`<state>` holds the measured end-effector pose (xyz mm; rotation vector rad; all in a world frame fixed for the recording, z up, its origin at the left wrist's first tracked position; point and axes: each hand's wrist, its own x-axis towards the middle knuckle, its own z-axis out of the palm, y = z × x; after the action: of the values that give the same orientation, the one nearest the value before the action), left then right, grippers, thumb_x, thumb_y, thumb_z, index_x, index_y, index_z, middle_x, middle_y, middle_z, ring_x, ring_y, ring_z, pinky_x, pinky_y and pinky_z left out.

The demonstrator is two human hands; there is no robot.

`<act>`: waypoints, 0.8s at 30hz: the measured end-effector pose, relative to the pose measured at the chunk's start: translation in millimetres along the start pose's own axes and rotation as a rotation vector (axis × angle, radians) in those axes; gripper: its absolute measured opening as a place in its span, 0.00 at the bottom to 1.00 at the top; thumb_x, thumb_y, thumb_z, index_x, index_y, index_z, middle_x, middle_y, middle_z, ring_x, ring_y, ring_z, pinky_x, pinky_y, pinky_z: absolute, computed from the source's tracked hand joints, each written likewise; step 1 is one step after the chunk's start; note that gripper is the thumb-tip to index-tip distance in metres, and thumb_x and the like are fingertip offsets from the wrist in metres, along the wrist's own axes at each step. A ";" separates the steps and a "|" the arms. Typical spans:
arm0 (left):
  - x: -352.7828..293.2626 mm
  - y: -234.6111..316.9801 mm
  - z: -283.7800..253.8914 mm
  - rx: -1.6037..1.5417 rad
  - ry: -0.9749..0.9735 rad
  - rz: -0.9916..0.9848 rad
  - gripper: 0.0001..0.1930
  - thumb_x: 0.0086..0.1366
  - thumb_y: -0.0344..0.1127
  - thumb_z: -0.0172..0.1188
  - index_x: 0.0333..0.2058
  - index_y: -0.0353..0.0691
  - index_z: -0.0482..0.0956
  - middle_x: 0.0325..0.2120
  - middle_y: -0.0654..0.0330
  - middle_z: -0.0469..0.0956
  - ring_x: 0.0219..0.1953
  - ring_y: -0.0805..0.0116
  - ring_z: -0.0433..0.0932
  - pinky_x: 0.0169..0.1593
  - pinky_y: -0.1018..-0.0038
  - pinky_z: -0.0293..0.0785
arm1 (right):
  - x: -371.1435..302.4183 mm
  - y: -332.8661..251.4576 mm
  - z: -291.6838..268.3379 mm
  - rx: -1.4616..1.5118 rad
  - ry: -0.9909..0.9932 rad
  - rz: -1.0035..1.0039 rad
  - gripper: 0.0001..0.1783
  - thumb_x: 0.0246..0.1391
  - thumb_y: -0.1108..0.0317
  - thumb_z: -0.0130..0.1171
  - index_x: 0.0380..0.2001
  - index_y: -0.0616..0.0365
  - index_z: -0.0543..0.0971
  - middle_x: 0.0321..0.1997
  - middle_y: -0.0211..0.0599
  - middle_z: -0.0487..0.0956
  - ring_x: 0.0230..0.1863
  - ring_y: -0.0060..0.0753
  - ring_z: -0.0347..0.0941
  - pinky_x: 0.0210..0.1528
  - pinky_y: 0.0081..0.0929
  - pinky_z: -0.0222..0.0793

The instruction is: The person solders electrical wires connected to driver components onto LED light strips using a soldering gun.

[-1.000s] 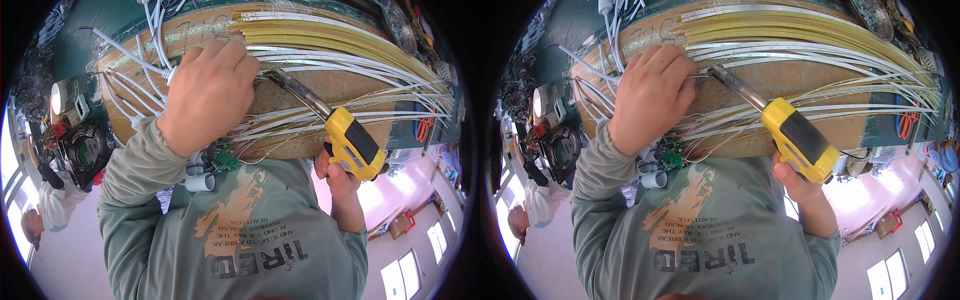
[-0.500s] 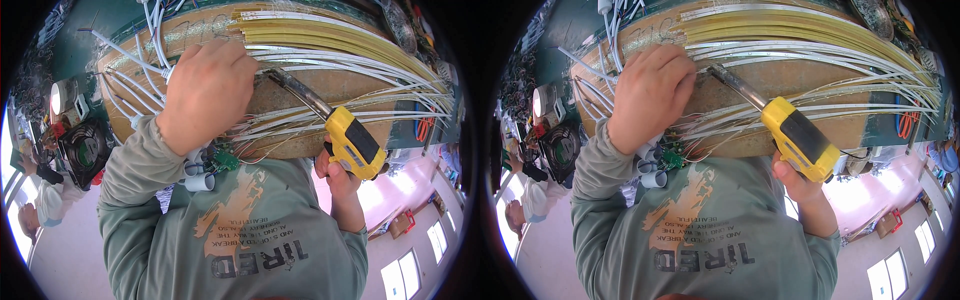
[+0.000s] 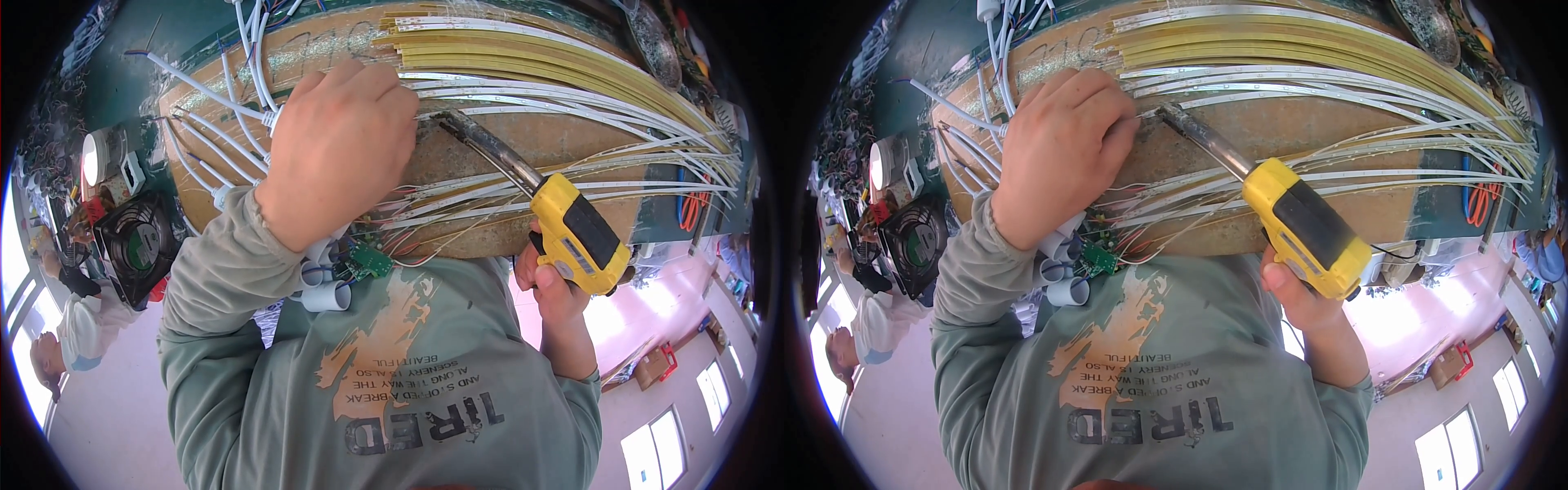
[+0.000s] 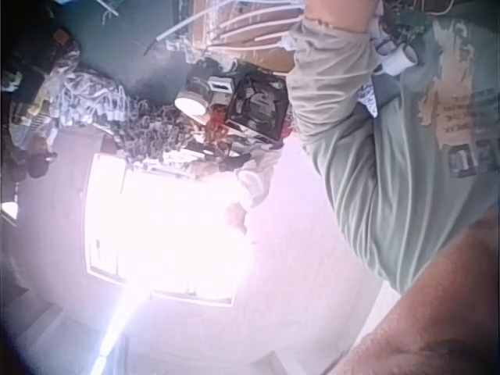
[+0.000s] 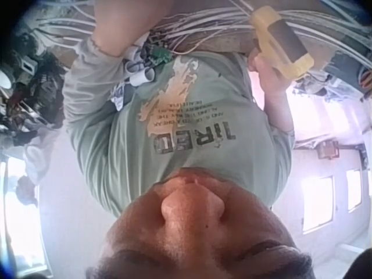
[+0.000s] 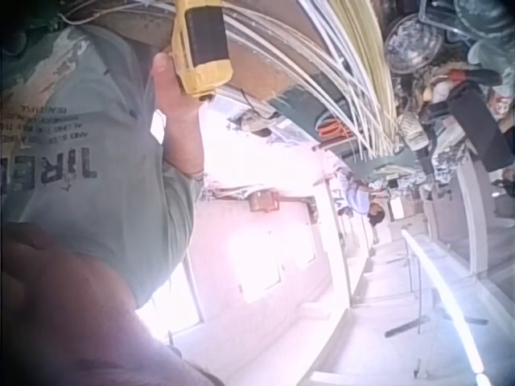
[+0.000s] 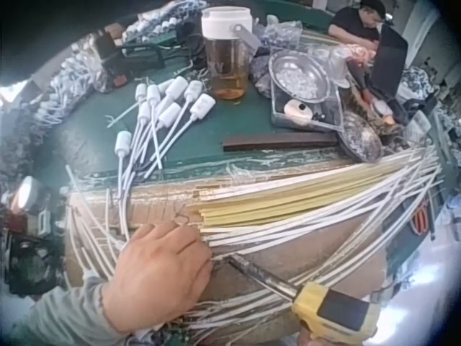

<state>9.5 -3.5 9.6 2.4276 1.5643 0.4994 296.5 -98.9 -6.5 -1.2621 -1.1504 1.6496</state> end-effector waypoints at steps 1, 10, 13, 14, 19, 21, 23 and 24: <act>0.0 0.1 -0.1 0.001 -0.007 0.000 0.02 0.53 0.30 0.61 0.27 0.40 0.78 0.30 0.61 0.75 0.35 0.57 0.75 0.40 0.63 0.71 | -0.2 -0.3 0.0 0.000 0.000 0.000 0.33 0.55 0.57 0.64 0.56 0.70 0.67 0.20 0.31 0.68 0.17 0.21 0.61 0.19 0.20 0.58; 0.8 -0.4 -0.1 -0.001 -0.025 -0.002 0.03 0.54 0.30 0.60 0.28 0.40 0.78 0.30 0.61 0.75 0.36 0.56 0.74 0.42 0.63 0.70 | -0.4 0.1 -1.5 0.003 0.002 0.019 0.34 0.55 0.57 0.64 0.56 0.70 0.67 0.20 0.31 0.68 0.17 0.21 0.61 0.19 0.20 0.59; 1.5 -0.5 -0.6 -0.005 -0.044 -0.027 0.02 0.54 0.30 0.60 0.27 0.40 0.78 0.31 0.60 0.75 0.37 0.55 0.75 0.42 0.62 0.70 | -0.9 0.4 -1.7 0.001 0.004 0.020 0.33 0.55 0.57 0.64 0.56 0.70 0.67 0.20 0.31 0.68 0.17 0.21 0.62 0.20 0.20 0.59; 1.7 -0.4 -0.8 -0.015 -0.043 -0.029 0.02 0.54 0.30 0.60 0.27 0.40 0.78 0.31 0.60 0.75 0.37 0.55 0.75 0.42 0.62 0.70 | -0.8 0.5 -2.0 -0.004 0.001 0.021 0.33 0.55 0.57 0.64 0.56 0.70 0.67 0.20 0.31 0.68 0.17 0.21 0.62 0.20 0.20 0.59; 1.3 0.3 -2.3 -0.027 -0.044 -0.027 0.02 0.56 0.31 0.60 0.28 0.39 0.78 0.31 0.59 0.75 0.37 0.55 0.75 0.42 0.62 0.70 | -0.6 0.8 -2.0 -0.007 -0.006 0.018 0.33 0.55 0.57 0.64 0.56 0.70 0.66 0.20 0.31 0.68 0.17 0.21 0.61 0.20 0.21 0.59; 1.4 0.2 -2.6 -0.038 -0.041 -0.025 0.03 0.56 0.31 0.60 0.28 0.39 0.78 0.31 0.59 0.75 0.37 0.55 0.75 0.42 0.62 0.70 | -0.5 0.9 -1.7 -0.009 -0.003 0.015 0.34 0.55 0.57 0.64 0.56 0.70 0.66 0.20 0.31 0.68 0.17 0.21 0.61 0.20 0.21 0.59; 1.6 0.4 -2.7 -0.040 -0.041 -0.022 0.03 0.56 0.31 0.60 0.28 0.39 0.78 0.31 0.59 0.75 0.37 0.55 0.75 0.42 0.62 0.70 | -0.6 0.9 -1.4 -0.008 0.000 0.013 0.33 0.55 0.57 0.64 0.56 0.70 0.66 0.20 0.31 0.68 0.17 0.21 0.61 0.19 0.21 0.59; 1.6 0.6 -2.8 -0.040 -0.044 -0.023 0.03 0.56 0.31 0.60 0.28 0.40 0.78 0.31 0.60 0.75 0.38 0.55 0.75 0.42 0.62 0.70 | -0.6 0.8 -1.3 -0.007 0.003 0.011 0.33 0.55 0.57 0.63 0.56 0.70 0.66 0.20 0.31 0.68 0.17 0.21 0.61 0.19 0.21 0.58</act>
<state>9.5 -2.3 12.6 2.3719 1.5485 0.4656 297.9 -99.4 -7.2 -1.2766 -1.1501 1.6523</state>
